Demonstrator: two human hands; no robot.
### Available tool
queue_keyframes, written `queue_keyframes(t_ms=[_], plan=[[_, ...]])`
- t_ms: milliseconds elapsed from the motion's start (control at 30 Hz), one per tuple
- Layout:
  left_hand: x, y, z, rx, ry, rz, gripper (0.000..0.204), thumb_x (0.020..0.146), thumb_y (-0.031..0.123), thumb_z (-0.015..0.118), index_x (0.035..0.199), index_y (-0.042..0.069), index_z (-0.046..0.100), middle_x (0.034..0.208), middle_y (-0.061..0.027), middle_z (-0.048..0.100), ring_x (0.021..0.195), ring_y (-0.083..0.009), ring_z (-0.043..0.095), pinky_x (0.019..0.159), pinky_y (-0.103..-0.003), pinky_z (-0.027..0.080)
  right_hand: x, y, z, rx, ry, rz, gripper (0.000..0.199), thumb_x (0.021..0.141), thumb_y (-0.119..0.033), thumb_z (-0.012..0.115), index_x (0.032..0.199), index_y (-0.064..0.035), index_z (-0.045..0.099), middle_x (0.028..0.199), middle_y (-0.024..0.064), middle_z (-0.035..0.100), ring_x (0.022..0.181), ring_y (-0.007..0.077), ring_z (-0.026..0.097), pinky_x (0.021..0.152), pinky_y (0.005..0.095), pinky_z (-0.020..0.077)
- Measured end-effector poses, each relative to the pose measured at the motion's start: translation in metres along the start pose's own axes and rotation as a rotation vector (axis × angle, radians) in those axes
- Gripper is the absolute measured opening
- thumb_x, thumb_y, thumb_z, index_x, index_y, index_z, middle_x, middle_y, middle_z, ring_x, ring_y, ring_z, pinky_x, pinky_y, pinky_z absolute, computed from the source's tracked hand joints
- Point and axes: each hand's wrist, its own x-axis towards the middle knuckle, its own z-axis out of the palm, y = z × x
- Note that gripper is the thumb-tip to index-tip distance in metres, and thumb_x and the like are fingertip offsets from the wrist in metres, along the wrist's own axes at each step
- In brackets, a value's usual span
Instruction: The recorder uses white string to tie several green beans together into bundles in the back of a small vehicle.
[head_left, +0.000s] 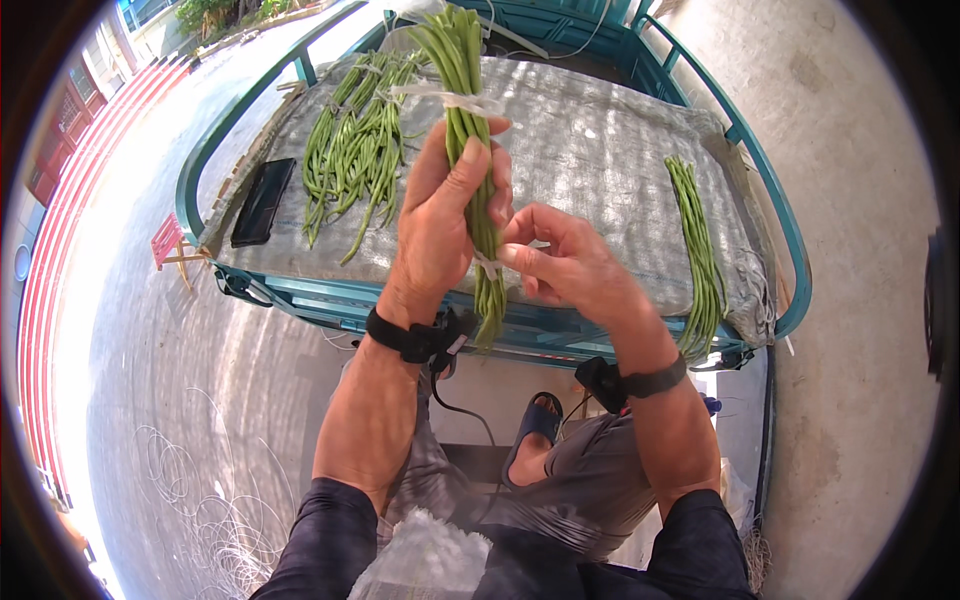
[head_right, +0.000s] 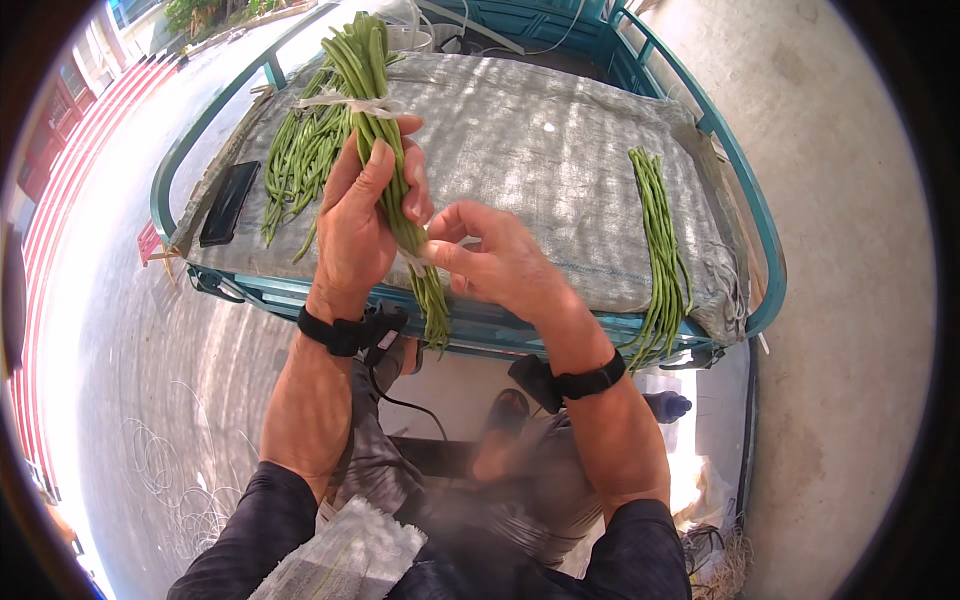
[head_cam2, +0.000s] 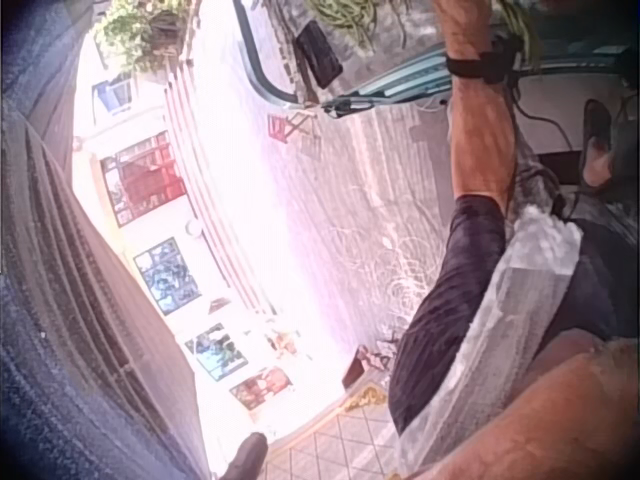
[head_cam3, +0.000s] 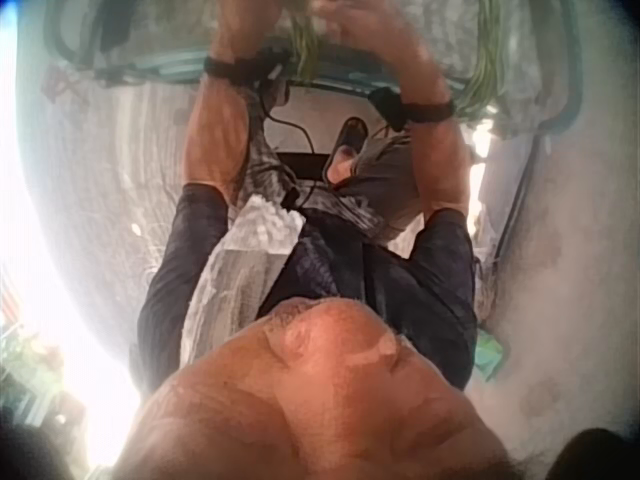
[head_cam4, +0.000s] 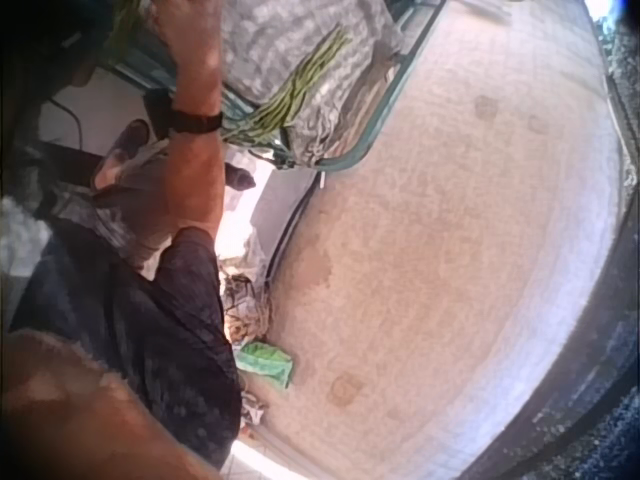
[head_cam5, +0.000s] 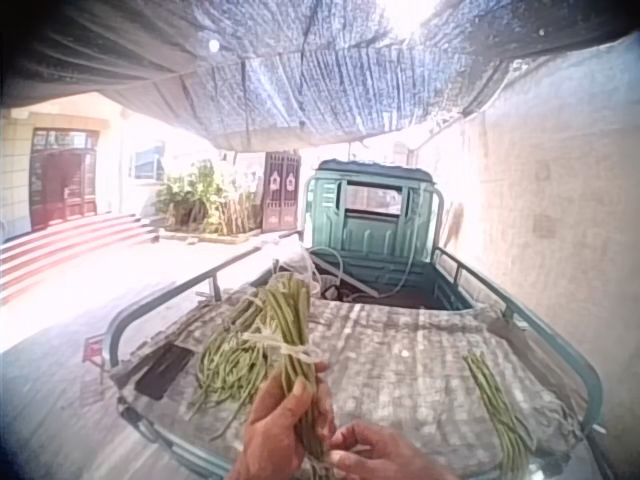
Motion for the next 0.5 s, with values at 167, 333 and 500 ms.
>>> queue_keyframes(t_ms=[167,333,500], plan=[[-0.0009,-0.0007,-0.0012,-0.035,-0.012,-0.026,0.039,0.113,0.025,0.049,0.140,-0.003,0.053,0.092,-0.0049,0.057,0.072,-0.0124,0.054,0.068,-0.026,0.047,0.0036,0.0070,-0.0007,0.004,-0.013,-0.031,0.015,0.101,-0.014,0.072,0.108,-0.0037,0.064,0.078,-0.0048,0.056,0.060,0.0018,0.055,0.046,0.0188,0.0373],[0.0002,-0.0033,-0.0035,-0.046,-0.033,-0.058,0.044,0.112,0.032,0.050,0.140,-0.003,0.053,0.093,-0.0052,0.057,0.073,-0.0131,0.056,0.067,-0.027,0.047,0.0040,0.0079,-0.0033,-0.059,-0.015,-0.040,0.017,0.100,-0.014,0.073,0.109,-0.0019,0.065,0.081,-0.0041,0.057,0.060,0.0028,0.054,0.047,0.0205,0.0385],[0.0020,-0.0082,-0.0007,-0.110,-0.024,-0.118,0.050,0.113,0.043,0.045,0.134,0.000,0.056,0.090,-0.0035,0.059,0.068,-0.0099,0.055,0.060,-0.024,0.046,0.0013,0.0037,-0.0060,-0.084,0.003,-0.035,0.019,0.099,-0.015,0.074,0.107,-0.0004,0.064,0.080,-0.0034,0.057,0.061,0.0033,0.053,0.049,0.0215,0.0391]])
